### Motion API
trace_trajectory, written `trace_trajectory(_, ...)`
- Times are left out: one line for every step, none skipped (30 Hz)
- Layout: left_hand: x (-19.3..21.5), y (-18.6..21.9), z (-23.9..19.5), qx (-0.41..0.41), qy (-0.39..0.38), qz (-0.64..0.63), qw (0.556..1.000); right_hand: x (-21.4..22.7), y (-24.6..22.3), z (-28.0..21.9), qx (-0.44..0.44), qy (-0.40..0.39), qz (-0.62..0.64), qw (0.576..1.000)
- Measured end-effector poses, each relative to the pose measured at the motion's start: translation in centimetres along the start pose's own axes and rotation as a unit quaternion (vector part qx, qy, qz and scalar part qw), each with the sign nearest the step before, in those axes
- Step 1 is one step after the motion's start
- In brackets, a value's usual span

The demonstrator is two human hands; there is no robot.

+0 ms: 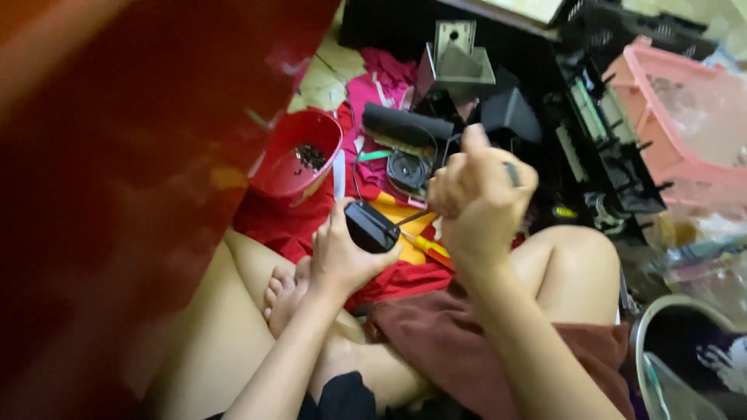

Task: The person sits cross-legged on the floor and disassembles a black electronic device, using a screwdriver to remove screws and pry open its casing, and at times a knife and pliers to work on the parts, placing removed screws in a red bowl.

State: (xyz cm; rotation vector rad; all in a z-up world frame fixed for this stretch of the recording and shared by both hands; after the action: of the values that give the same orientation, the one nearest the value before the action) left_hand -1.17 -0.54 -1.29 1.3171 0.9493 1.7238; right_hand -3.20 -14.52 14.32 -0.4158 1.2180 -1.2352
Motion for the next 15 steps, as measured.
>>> trace_trajectory(0.1, 0.1, 0.1, -0.004, 0.004, -0.001, 1.000, -0.7, 0.3, 0.1, 0.004, -0.004, 0.001, 1.000)
trace_trajectory(0.0, 0.0, 0.1, 0.000, -0.006, -0.001, 1.000, -1.0, 0.6, 0.3, 0.014, 0.010, -0.016, 1.000)
trace_trajectory(-0.3, -0.3, 0.0, 0.007, -0.019, 0.000, 1.000, -1.2, 1.0, 0.3, 0.022, 0.026, -0.034, 0.999)
trace_trajectory(-0.3, -0.1, 0.1, 0.006, -0.017, 0.000, 1.000, -1.1, 0.9, 0.5, 0.023, 0.025, -0.033, 0.999)
trace_trajectory(-0.2, 0.0, 0.0, 0.009, -0.020, -0.004, 1.000, -1.3, 0.9, 0.6, 0.020, 0.018, -0.040, 0.999)
trace_trajectory(-0.2, 0.1, 0.0, 0.012, -0.023, -0.009, 1.000, -1.5, 1.0, 0.7, 0.017, 0.012, -0.046, 0.999)
trace_trajectory(-0.4, 0.2, -0.1, 0.011, -0.026, -0.010, 1.000, -1.2, 1.6, 0.8, 0.018, 0.015, -0.048, 0.999)
trace_trajectory(-0.7, 0.1, -0.1, 0.014, -0.032, -0.006, 0.999, -0.6, 2.0, 1.0, 0.035, 0.043, -0.096, 0.994)
trace_trajectory(-0.8, -0.1, 0.0, 0.017, -0.035, -0.001, 0.999, -0.2, 2.4, 1.1, 0.051, 0.068, -0.142, 0.986)
trace_trajectory(-1.1, 0.2, 0.2, 0.015, -0.036, -0.002, 0.999, 0.3, 2.6, 1.6, 0.052, 0.069, -0.142, 0.986)
trace_trajectory(-0.9, -0.1, 0.0, 0.019, -0.034, -0.010, 0.999, 0.5, 3.8, 1.7, 0.022, 0.071, -0.113, 0.991)
trace_trajectory(-0.7, -0.3, -0.1, 0.022, -0.033, -0.019, 0.999, 0.6, 5.1, 1.8, -0.009, 0.073, -0.085, 0.994)
trace_trajectory(-0.5, -0.5, -0.2, 0.025, -0.033, -0.017, 0.999, 0.4, 5.0, 1.7, -0.013, 0.074, -0.085, 0.994)
trace_trajectory(-0.6, -0.8, -0.3, 0.044, -0.047, -0.015, 0.998, -0.1, 5.2, 1.7, -0.037, 0.050, -0.070, 0.996)
trace_trajectory(-0.9, -0.6, 0.0, 0.054, -0.058, -0.016, 0.997, -0.7, 5.0, 2.1, -0.051, 0.024, -0.053, 0.997)
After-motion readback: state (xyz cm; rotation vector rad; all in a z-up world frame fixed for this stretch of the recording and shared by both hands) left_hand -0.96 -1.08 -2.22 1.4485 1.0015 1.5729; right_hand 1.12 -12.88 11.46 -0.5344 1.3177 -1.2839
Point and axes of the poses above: each hand's wrist, its own z-axis towards the middle knuckle, its own x-axis out of the back of the hand, y = z × x, the point moved 9 cm from there along z, towards the middle knuckle
